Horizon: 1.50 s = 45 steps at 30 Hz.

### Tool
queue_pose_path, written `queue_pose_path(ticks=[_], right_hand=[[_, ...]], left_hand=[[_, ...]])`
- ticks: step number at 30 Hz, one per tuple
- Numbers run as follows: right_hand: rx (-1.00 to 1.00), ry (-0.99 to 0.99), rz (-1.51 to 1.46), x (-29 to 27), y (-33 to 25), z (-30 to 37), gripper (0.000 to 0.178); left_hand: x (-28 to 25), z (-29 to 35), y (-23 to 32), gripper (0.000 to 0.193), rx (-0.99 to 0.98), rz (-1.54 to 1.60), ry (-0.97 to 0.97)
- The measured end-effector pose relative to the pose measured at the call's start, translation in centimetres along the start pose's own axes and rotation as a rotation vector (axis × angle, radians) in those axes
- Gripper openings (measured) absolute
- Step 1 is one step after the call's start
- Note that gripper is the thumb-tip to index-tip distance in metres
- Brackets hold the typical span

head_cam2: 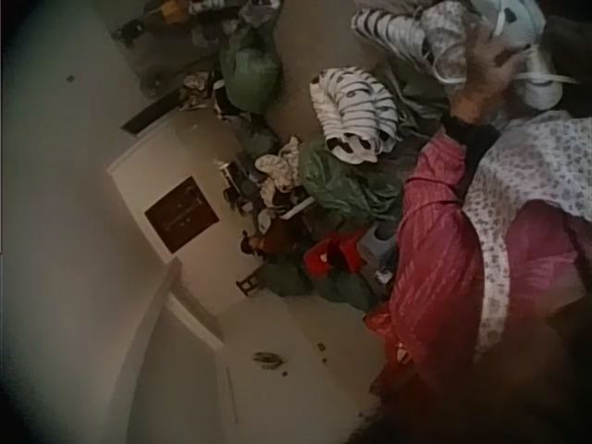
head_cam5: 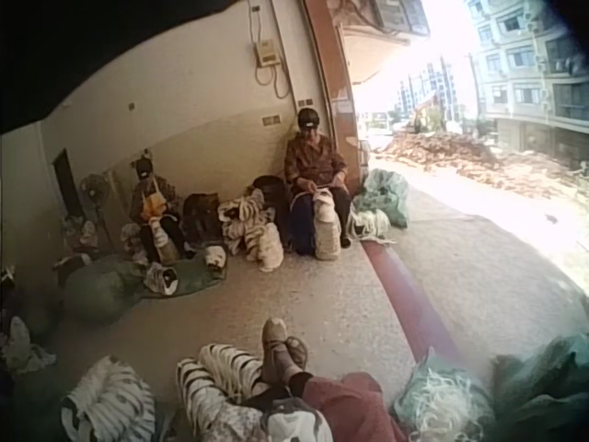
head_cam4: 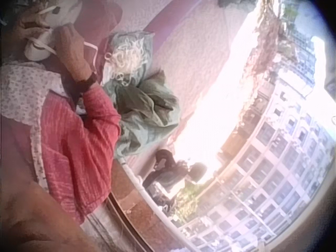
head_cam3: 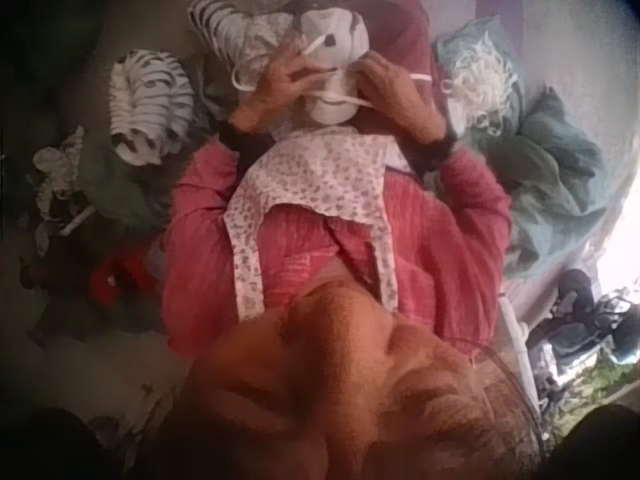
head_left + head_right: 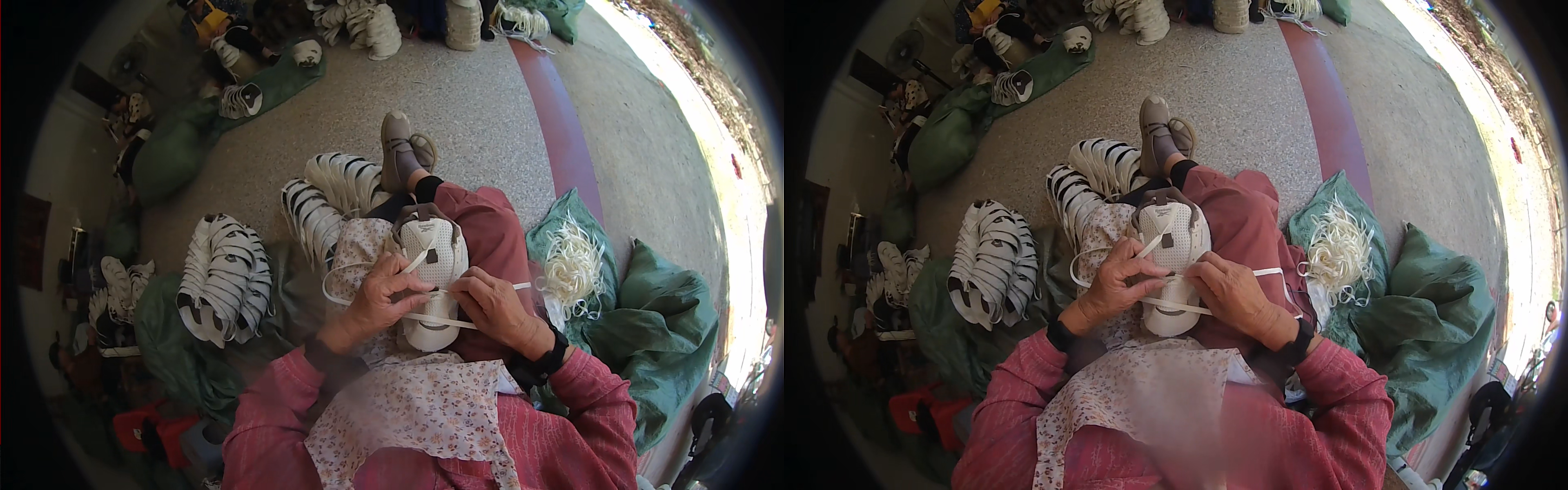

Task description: Thread laces through the eyelets of a shoe upper component.

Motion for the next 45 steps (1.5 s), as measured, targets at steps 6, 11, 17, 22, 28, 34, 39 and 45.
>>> queue_pose_path(ticks=[6, 11, 17, 22, 28, 34, 39, 45], right_hand=[[0.021, 0.013, 0.017, 0.1, 0.1, -0.1, 0.012], [-0.045, 0.006, 0.076, 0.2, -0.2, 0.2, 0.015], [-0.095, -0.017, 0.118, 0.3, -0.4, 0.2, 0.018], [-0.055, 0.01, 0.036, 0.8, 0.3, -0.3, 0.013], [0.053, 0.005, -0.203, 0.7, 1.2, -0.7, 0.009], [-0.11, -0.004, 0.25, 0.9, -0.1, -1.2, 0.015], [-0.053, -0.084, 0.144, 1.3, -1.0, -0.5, 0.019], [-0.026, -0.013, 0.281, 2.7, -0.7, -0.1, 0.022]], left_hand=[[0.0, -0.2, 0.2, 0.025, 0.001, 0.006, -0.024], [0.1, 0.0, 0.0, 0.024, -0.012, 0.005, -0.026], [0.2, 0.0, 0.3, 0.023, -0.028, 0.023, -0.025], [0.1, 0.0, 0.2, 0.022, -0.035, 0.019, -0.029], [-0.1, -0.4, 0.4, 0.022, -0.019, -0.017, -0.038], [0.4, -1.3, 0.2, 0.023, -0.044, -0.076, -0.003], [0.3, 1.0, 0.6, 0.023, -0.09, -0.083, -0.015], [0.1, 1.4, -0.8, 0.024, -0.085, -0.095, 0.032]])
Point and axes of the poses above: each hand's wrist, its own z-axis away from the middle knuckle, its own x-axis out of the palm, y = z × x, the point moved 7 cm from there along -z, towards the middle knuckle, and after that the axes turned 3 degrees about -y, right-handed, at the moved point
